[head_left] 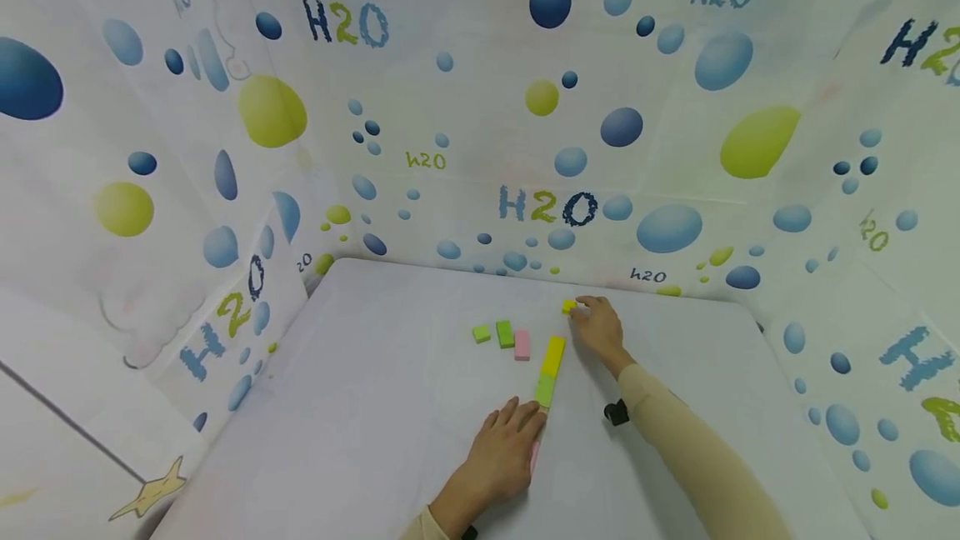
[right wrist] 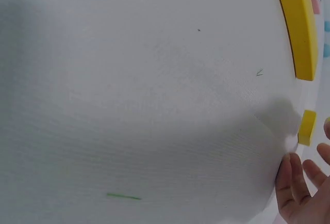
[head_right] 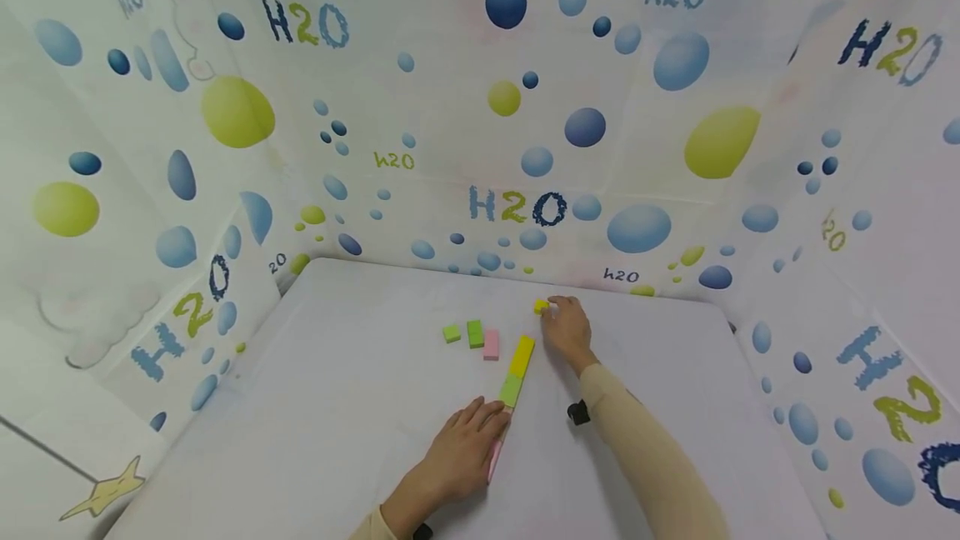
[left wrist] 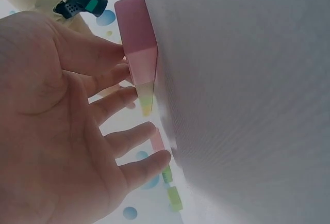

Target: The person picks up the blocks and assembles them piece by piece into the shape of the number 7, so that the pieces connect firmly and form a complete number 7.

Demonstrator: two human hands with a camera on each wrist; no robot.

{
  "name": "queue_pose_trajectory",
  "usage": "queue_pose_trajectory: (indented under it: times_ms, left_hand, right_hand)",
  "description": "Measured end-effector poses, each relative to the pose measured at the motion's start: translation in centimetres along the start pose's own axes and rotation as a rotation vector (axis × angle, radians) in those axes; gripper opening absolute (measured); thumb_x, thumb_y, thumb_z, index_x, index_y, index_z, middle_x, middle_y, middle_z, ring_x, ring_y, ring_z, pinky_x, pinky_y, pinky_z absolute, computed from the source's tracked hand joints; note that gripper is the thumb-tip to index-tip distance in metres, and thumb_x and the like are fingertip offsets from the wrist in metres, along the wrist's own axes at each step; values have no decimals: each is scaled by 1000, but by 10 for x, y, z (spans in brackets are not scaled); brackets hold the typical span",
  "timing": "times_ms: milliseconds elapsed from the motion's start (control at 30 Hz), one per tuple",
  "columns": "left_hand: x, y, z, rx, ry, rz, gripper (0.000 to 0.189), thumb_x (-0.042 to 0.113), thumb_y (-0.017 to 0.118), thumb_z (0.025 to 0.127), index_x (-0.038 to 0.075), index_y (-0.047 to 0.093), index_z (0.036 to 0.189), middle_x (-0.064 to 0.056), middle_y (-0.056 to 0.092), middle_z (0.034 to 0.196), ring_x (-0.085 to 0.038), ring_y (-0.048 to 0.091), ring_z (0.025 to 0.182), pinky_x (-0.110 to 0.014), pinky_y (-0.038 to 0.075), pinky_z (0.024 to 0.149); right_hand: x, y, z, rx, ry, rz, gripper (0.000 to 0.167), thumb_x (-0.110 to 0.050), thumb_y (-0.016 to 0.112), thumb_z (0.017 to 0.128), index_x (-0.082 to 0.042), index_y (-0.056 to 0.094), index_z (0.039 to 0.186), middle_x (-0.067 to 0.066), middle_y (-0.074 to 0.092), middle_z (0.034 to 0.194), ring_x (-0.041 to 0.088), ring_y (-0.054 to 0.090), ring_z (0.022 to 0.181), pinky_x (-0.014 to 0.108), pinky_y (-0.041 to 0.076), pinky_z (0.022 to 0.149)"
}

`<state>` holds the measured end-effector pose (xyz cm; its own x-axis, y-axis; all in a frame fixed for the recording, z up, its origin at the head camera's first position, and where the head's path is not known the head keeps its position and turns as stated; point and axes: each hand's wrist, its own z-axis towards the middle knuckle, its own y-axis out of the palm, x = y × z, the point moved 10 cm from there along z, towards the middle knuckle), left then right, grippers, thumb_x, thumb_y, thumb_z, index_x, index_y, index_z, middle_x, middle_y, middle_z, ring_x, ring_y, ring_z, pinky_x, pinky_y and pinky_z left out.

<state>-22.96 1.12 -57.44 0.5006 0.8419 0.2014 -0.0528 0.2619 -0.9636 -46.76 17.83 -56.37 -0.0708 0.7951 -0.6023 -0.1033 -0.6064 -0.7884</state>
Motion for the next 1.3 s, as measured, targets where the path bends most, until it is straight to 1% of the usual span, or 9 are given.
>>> queue_pose_trajectory:
  times_ms: [167, 267, 367, 500, 667, 933, 1167, 1233, 1300]
  left_hand:
    - [2, -7, 0, -37, -14, -16, 44, 18, 53, 103, 18, 54, 147, -3, 51, 153, -36, 48, 142, -55, 48, 108]
    - [4, -10, 0, -58, -21, -20, 45, 18, 53, 103, 18, 54, 148, -3, 50, 154, -36, 47, 143, -55, 47, 109]
    - [5, -9, 0, -74, -23, -14, 46, 17, 53, 103, 18, 53, 150, -2, 49, 155, -35, 46, 144, -54, 47, 110]
    - [5, -7, 0, -76, -22, -8, 46, 17, 53, 103, 17, 53, 149, -3, 49, 155, -35, 46, 144, -54, 46, 110]
    - [5, -6, 0, -78, -23, -3, 46, 16, 53, 104, 18, 52, 149, -3, 49, 155, -34, 45, 145, -54, 46, 111]
    - [5, -9, 0, -58, -15, -3, 47, 14, 55, 101, 18, 54, 147, -3, 50, 153, -35, 46, 143, -55, 47, 109]
    - [2, -2, 1, -56, -20, 16, 46, 17, 55, 102, 19, 53, 148, -2, 49, 154, -34, 46, 144, -54, 46, 110]
    - [2, -1, 1, -44, -15, 21, 45, 17, 55, 102, 19, 54, 147, -2, 50, 153, -34, 47, 143, -54, 47, 109]
    - [3, -2, 1, -50, -15, 16, 45, 17, 55, 102, 19, 54, 147, -2, 50, 153, -35, 46, 143, -55, 47, 109]
  right_hand:
    - [-6, 3, 6, -2, -58, -40, 40, -22, 58, 105, -5, 64, 140, 25, 55, 143, 44, 56, 130, 58, 45, 109]
    - [-7, 2, 8, 7, -73, -64, 34, -19, 58, 105, -4, 69, 133, 24, 57, 141, 44, 57, 128, 58, 46, 108]
    - [-6, 2, 7, -3, -73, -83, 31, -17, 59, 104, -3, 72, 129, 24, 58, 140, 44, 58, 128, 58, 47, 107]
    - [-3, 1, 6, -16, -66, -93, 29, -17, 61, 104, -6, 73, 128, 22, 60, 139, 42, 58, 128, 56, 47, 108]
    - [-3, 1, 7, -13, -83, -101, 27, -16, 63, 104, -7, 75, 126, 19, 64, 134, 39, 60, 126, 54, 48, 108]
    - [-4, 3, 8, -11, -100, -114, 25, -18, 65, 104, -7, 76, 123, 15, 71, 127, 37, 64, 121, 52, 51, 103]
    - [-7, 1, 6, -1, -112, -110, 22, -17, 67, 102, -6, 77, 119, 14, 74, 124, 35, 67, 117, 50, 54, 99]
    - [-8, 1, 5, -4, -114, -109, 21, -16, 67, 102, -6, 77, 118, 13, 74, 125, 34, 67, 118, 50, 54, 99]
    - [-7, 1, 4, -13, -109, -110, 21, -16, 68, 102, -7, 78, 118, 13, 74, 125, 34, 67, 118, 50, 54, 98]
